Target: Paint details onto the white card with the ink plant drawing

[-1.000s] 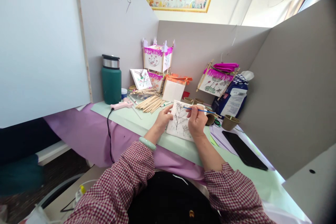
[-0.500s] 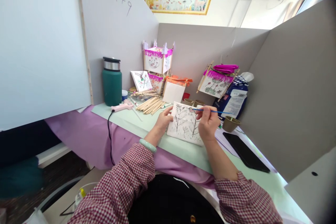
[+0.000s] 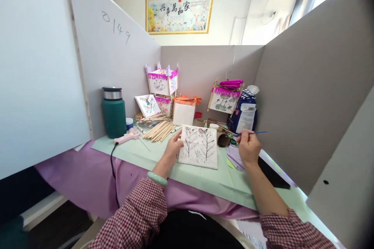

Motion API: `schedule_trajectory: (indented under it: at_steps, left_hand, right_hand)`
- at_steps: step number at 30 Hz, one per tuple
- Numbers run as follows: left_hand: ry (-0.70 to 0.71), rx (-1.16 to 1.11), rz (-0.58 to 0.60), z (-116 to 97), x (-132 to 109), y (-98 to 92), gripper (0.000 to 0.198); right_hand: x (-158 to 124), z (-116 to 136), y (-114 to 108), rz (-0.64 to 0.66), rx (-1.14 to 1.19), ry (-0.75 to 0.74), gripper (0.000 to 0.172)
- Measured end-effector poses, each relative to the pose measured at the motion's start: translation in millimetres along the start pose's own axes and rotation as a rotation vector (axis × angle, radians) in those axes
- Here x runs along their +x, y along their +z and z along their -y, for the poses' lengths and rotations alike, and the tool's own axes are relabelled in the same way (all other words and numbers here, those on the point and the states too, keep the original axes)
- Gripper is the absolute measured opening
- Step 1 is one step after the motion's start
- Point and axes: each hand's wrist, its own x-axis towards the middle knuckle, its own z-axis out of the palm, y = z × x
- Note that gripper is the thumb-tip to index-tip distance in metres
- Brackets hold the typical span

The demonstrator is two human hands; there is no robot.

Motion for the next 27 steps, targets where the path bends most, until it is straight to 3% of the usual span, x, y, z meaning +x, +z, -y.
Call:
schedule_trajectory:
  at_steps: [10,14,17,21,25,27]
  left_hand:
    - [-0.009,-0.004,-0.001,6.5,4.9,-4.0,0.081]
    - [-0.006,-0.006,0.013,7.1,5.4,-4.8,0.080]
    - [-0.004,-0.010,0.013,6.5,5.0,-4.8,0.080]
    - [-0.008,-0.017,0.005,4.9,3.8,-4.0,0.079]
    - [-0.018,-0.030,0.011,3.0,2.3,-3.2,0.079]
    - [-0.017,-0.034,0.008,2.0,1.9,-2.9,0.077]
  right_hand:
    - [-5.4,-18.1,7.5,0.335,-0.446,0.058,0.029]
    - [-6.7,-25.2,12.6,0.443,-0.540,0.054,0.024]
    - [-7.5,-27.7,12.7,0.503,-0.558,0.035,0.030]
    - [-8.1,-19.3,6.2,0.499,-0.537,0.002,0.040]
    - [-12.3,2.8,-1.2,0.404,-0.473,-0.001,0.039]
    - [-19.2,14.3,-2.2,0.434,-0.415,0.020,0.037]
